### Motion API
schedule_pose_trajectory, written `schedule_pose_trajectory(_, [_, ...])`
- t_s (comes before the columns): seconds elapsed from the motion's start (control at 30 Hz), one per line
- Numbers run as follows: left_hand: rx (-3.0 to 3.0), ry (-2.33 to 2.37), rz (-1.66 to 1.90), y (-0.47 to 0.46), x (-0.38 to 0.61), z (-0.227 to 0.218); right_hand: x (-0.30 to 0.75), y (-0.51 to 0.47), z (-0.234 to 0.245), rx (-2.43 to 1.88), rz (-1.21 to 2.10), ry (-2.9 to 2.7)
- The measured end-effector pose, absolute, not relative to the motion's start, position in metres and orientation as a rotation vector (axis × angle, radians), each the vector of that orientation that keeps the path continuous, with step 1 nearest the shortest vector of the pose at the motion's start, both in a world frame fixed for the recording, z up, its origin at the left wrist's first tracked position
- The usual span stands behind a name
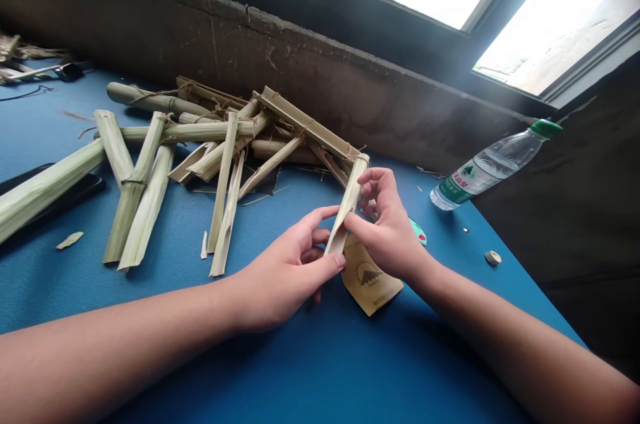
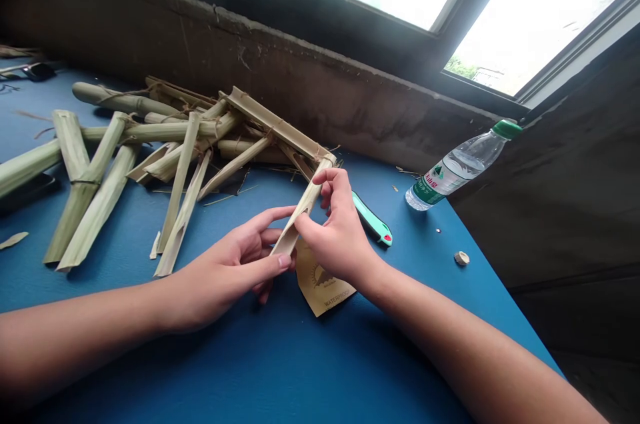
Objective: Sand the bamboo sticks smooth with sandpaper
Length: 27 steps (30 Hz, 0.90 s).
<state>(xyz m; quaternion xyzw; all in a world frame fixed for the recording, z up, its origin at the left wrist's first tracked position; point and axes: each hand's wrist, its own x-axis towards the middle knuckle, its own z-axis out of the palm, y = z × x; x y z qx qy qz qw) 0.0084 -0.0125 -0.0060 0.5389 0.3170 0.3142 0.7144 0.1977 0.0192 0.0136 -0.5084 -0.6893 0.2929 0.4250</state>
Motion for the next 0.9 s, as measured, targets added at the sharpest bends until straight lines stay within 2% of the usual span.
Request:
schedule_pose_trajectory(0.2, [1.24,0.707,0.701,-0.0159,0.0087,-0.006,0.1967,0.0188,0.0124,-1.215,0.538,-1.821])
schedule_pose_trajectory(0.63, [1.308,0.721,0.729,-0.0164,0.0099,-0.0061,0.1987,0.0145,0.0102,-1.166,0.443,-1.909])
schedule_pose_trajectory(0.77, [1.301,0.723,0.713,-0.0165,0.01,-0.006,0.1991,0.0154,0.0131,-1.169,0.5,-1.917])
schedule_pose_trajectory(0.9, [1.275,0.737,0.712,-0.0165,0.0099,-0.0052,0.1984,0.0151,0.0161,-1.176,0.731,-1.806])
